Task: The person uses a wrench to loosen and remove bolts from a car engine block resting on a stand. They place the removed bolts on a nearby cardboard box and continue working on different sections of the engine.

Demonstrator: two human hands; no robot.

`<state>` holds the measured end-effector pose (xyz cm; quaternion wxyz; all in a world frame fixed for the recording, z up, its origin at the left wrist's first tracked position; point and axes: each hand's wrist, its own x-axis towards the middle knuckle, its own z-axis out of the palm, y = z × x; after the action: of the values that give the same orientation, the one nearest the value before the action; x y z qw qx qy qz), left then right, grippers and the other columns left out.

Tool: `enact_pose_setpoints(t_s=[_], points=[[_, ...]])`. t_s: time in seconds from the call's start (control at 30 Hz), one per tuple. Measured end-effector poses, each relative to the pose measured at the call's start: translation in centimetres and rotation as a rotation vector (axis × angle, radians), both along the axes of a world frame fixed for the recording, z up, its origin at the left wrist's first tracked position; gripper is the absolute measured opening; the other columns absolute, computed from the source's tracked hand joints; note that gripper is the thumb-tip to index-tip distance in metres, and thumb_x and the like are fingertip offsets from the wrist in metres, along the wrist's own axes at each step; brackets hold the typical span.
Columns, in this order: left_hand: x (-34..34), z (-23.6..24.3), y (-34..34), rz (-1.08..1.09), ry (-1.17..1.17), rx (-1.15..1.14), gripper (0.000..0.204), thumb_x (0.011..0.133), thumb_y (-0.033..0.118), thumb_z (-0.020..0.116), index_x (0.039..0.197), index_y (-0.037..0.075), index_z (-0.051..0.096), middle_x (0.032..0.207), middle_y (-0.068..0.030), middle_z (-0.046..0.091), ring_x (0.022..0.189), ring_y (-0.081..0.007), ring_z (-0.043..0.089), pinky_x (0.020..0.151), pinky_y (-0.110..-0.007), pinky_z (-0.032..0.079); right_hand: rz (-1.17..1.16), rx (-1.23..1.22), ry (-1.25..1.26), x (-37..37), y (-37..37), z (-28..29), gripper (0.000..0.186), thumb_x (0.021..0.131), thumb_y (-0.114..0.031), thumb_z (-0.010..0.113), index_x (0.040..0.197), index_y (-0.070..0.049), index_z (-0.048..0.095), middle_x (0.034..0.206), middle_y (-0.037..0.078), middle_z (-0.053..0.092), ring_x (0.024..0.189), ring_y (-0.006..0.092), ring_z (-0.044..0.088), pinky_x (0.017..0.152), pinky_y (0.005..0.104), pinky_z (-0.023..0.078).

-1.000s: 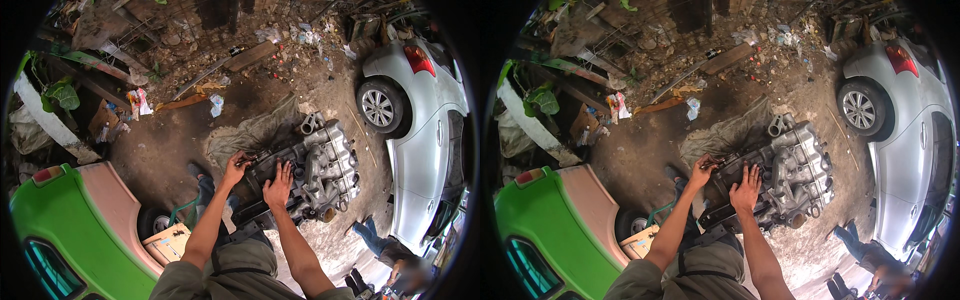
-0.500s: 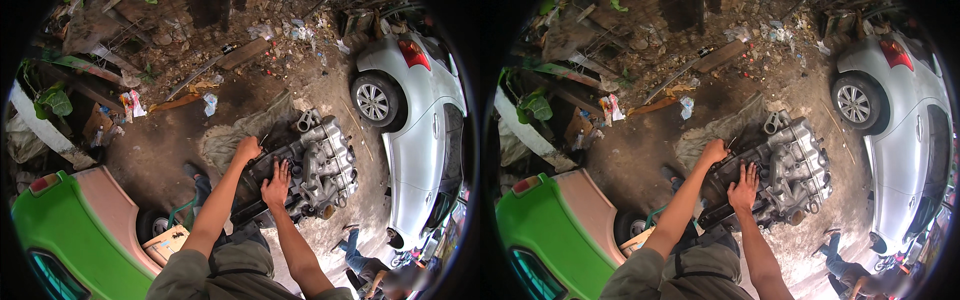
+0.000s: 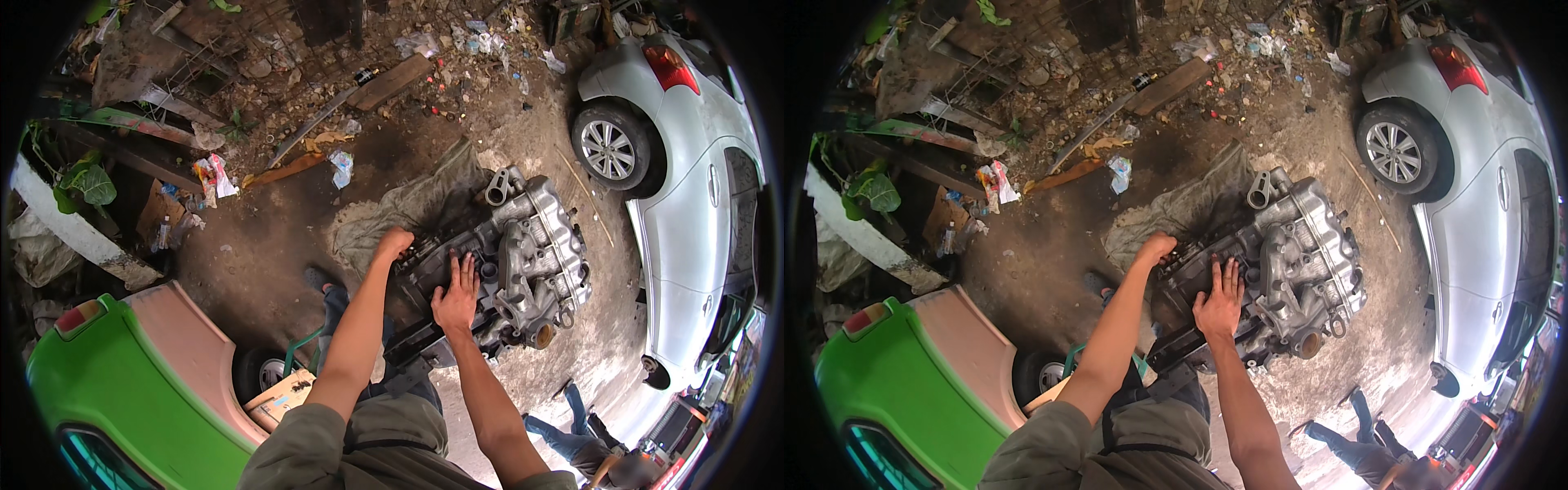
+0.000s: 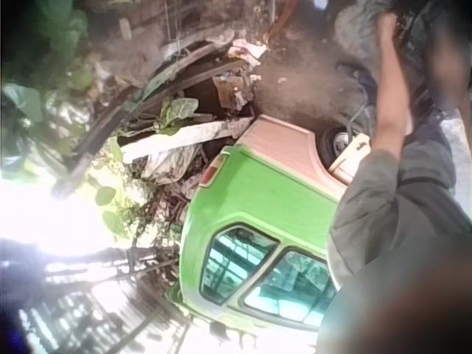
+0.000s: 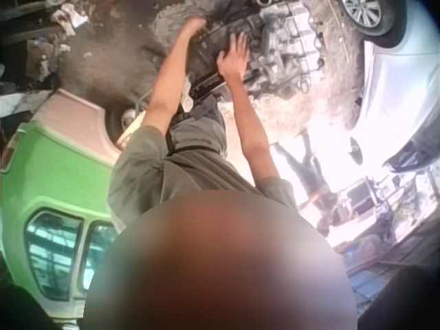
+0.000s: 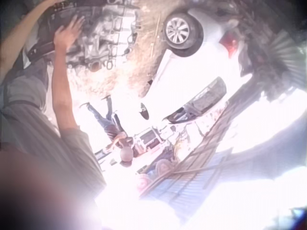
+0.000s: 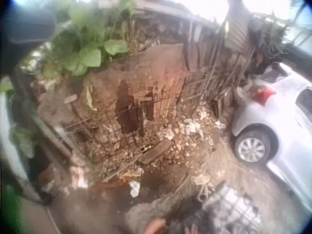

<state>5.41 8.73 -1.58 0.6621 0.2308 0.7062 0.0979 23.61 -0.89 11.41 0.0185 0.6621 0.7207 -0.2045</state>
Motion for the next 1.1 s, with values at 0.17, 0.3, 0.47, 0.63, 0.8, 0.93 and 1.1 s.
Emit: enact_pose_setpoints(t_s=[0.17,0.3,0.47,0.63,0.8,0.93,1.1], points=[[-2.2,-0.5,-1.5,0.462,-0.194,-0.032,0.022,0.103,0.016,0.053,0.088,0.002,0.06,0.074,-0.0093,0.064,0.057,-0.0166,0.053,0.051,-0.036,0.04,-0.005,0.008,0.01,0.0,0.0,0.0,0.085,0.085,-0.017,0.062,0.161,-0.012,0.024,0.167,0.021,0.019,0.155,0.0345,0.019,0.125,0.0487,0.019],[-3.0,-0.5,-3.9,0.416,-0.104,0.402,0.025,0.105,0.025,0.059,0.097,0.003,0.067,0.084,-0.0071,0.068,0.078,-0.0199,0.06,0.076,-0.036,0.048,-0.007,0.012,0.027,0.0,0.0,0.2,0.084,0.085,-0.017,0.062,0.16,-0.012,0.025,0.167,0.021,0.02,0.155,0.0347,0.021,0.125,0.0489,0.02],[-2.0,0.7,-5.9,0.144,0.444,0.746,0.025,0.104,0.021,0.057,0.093,0.002,0.068,0.096,-0.0188,0.065,0.084,-0.0342,0.062,0.079,-0.046,0.047,-0.015,0.009,0.016,-0.1,0.0,0.2,0.085,0.085,-0.017,0.061,0.161,-0.013,0.024,0.167,0.02,0.02,0.155,0.0343,0.021,0.125,0.0486,0.019],[-1.3,2.8,-6.5,0.254,0.262,0.657,0.022,0.106,0.014,0.05,0.101,0.0,0.066,0.095,-0.0183,0.062,0.079,-0.033,0.059,0.074,-0.05,0.048,-0.017,0.005,0.012,-0.2,0.0,0.2,0.085,0.085,-0.018,0.061,0.162,-0.015,0.023,0.167,0.02,0.02,0.155,0.0337,0.02,0.125,0.0483,0.019],[0.1,4.5,-6.4,0.611,0.027,0.598,0.012,0.103,0.0,0.052,0.105,-0.002,0.064,0.092,-0.0111,0.065,0.073,-0.0169,0.058,0.066,-0.04,0.055,-0.014,0.009,0.004,-0.1,0.0,0.1,0.085,0.085,-0.018,0.061,0.162,-0.015,0.023,0.168,0.02,0.019,0.155,0.0336,0.02,0.126,0.0481,0.019],[1.1,5.6,-6.7,0.758,-0.068,0.605,0.012,0.098,-0.006,0.058,0.109,-0.001,0.062,0.095,-0.0072,0.066,0.073,-0.0117,0.058,0.07,-0.033,0.062,-0.009,0.01,0.0,0.0,-0.1,0.0,0.085,0.085,-0.018,0.062,0.161,-0.014,0.023,0.167,0.02,0.019,0.155,0.0339,0.02,0.126,0.0481,0.019],[1.2,6.0,-7.3,0.84,-0.14,0.621,0.013,0.095,-0.008,0.062,0.106,-0.001,0.06,0.096,-0.0064,0.065,0.078,-0.0133,0.064,0.071,-0.033,0.065,-0.004,0.023,-0.002,0.0,0.0,0.0,0.085,0.085,-0.018,0.062,0.161,-0.012,0.024,0.167,0.02,0.019,0.154,0.0344,0.021,0.126,0.0476,0.02]])
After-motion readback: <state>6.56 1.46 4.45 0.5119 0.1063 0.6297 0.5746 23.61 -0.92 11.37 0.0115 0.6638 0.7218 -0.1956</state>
